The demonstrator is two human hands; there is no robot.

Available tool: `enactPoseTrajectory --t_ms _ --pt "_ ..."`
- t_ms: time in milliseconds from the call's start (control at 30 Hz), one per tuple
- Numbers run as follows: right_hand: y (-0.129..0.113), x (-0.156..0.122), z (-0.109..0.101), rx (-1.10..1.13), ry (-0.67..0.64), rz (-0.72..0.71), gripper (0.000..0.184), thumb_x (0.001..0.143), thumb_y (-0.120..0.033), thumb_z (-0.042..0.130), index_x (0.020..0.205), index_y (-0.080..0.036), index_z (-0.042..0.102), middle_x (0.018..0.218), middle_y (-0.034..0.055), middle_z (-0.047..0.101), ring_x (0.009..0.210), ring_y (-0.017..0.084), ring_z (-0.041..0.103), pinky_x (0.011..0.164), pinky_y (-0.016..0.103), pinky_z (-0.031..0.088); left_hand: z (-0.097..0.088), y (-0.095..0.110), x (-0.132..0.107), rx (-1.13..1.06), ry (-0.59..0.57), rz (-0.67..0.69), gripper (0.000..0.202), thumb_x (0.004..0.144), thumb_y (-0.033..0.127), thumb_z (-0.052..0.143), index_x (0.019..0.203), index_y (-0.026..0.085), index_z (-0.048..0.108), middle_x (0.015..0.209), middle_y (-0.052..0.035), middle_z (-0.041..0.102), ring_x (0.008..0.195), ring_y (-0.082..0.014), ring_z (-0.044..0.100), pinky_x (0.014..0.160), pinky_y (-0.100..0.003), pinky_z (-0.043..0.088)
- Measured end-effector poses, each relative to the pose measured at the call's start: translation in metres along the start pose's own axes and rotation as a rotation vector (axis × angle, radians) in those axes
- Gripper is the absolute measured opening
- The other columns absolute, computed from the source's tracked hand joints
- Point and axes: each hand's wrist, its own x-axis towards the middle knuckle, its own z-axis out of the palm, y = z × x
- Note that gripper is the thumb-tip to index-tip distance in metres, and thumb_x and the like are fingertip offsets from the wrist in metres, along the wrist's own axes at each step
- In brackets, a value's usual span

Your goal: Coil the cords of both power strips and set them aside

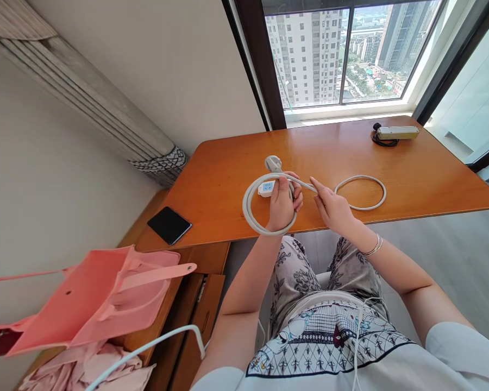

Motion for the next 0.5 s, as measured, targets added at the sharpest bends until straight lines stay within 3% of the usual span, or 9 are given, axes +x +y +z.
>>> enactPoseTrajectory --t_ms 167,267,333,400,500 --pt "-0.006 -0.004 0.008 -0.002 -0.058 0.011 0.062 0.103 -0.026 0.034 0.163 -0.016 0.026 0.123 0.0175 0.070 0.092 0.027 0.070 0.077 0.038 0.056 -0.002 -0.002 0.006 0.036 0.095 0.072 0.041 0.092 0.060 0.064 0.082 0.020 0.062 0.085 -0.0040 0.071 0.053 -0.0086 0.054 0.045 -0.020 0.042" --pt "-0.010 -0.009 0.014 0.016 -0.082 -0.033 0.070 0.099 -0.024 0.042 0.165 -0.013 0.020 0.117 0.0165 0.071 0.097 0.028 0.068 0.092 0.046 0.053 -0.002 0.000 0.010 0.028 0.145 0.113 0.042 0.094 0.060 0.061 0.080 0.021 0.061 0.099 -0.0066 0.076 0.073 -0.0118 0.068 0.061 -0.021 0.051" --pt "-0.011 -0.012 0.018 0.016 -0.100 -0.064 0.078 0.097 -0.024 0.048 0.166 -0.013 0.014 0.112 0.0135 0.072 0.103 0.030 0.067 0.110 0.057 0.042 -0.002 0.003 0.014 -0.018 0.169 0.122 0.044 0.093 0.063 0.060 0.079 0.021 0.058 0.094 -0.0059 0.076 0.082 -0.0143 0.073 0.068 -0.023 0.054" --pt "-0.012 -0.015 0.022 0.018 -0.129 -0.096 0.085 0.095 -0.026 0.053 0.167 -0.013 0.009 0.109 0.0114 0.073 0.107 0.031 0.065 0.121 0.065 0.028 0.000 0.005 0.016 -0.068 0.191 0.112 0.046 0.092 0.066 0.061 0.080 0.022 0.057 0.081 -0.0035 0.074 0.075 -0.0145 0.072 0.065 -0.023 0.053" --pt "-0.012 -0.017 0.027 0.073 -0.158 -0.153 0.088 0.093 -0.028 0.054 0.167 -0.012 0.008 0.112 0.0129 0.070 0.110 0.031 0.063 0.122 0.064 0.029 0.004 0.008 0.020 -0.114 0.220 0.119 0.046 0.091 0.066 0.061 0.080 0.022 0.055 0.060 0.0035 0.060 0.050 -0.0095 0.058 0.053 -0.021 0.047"
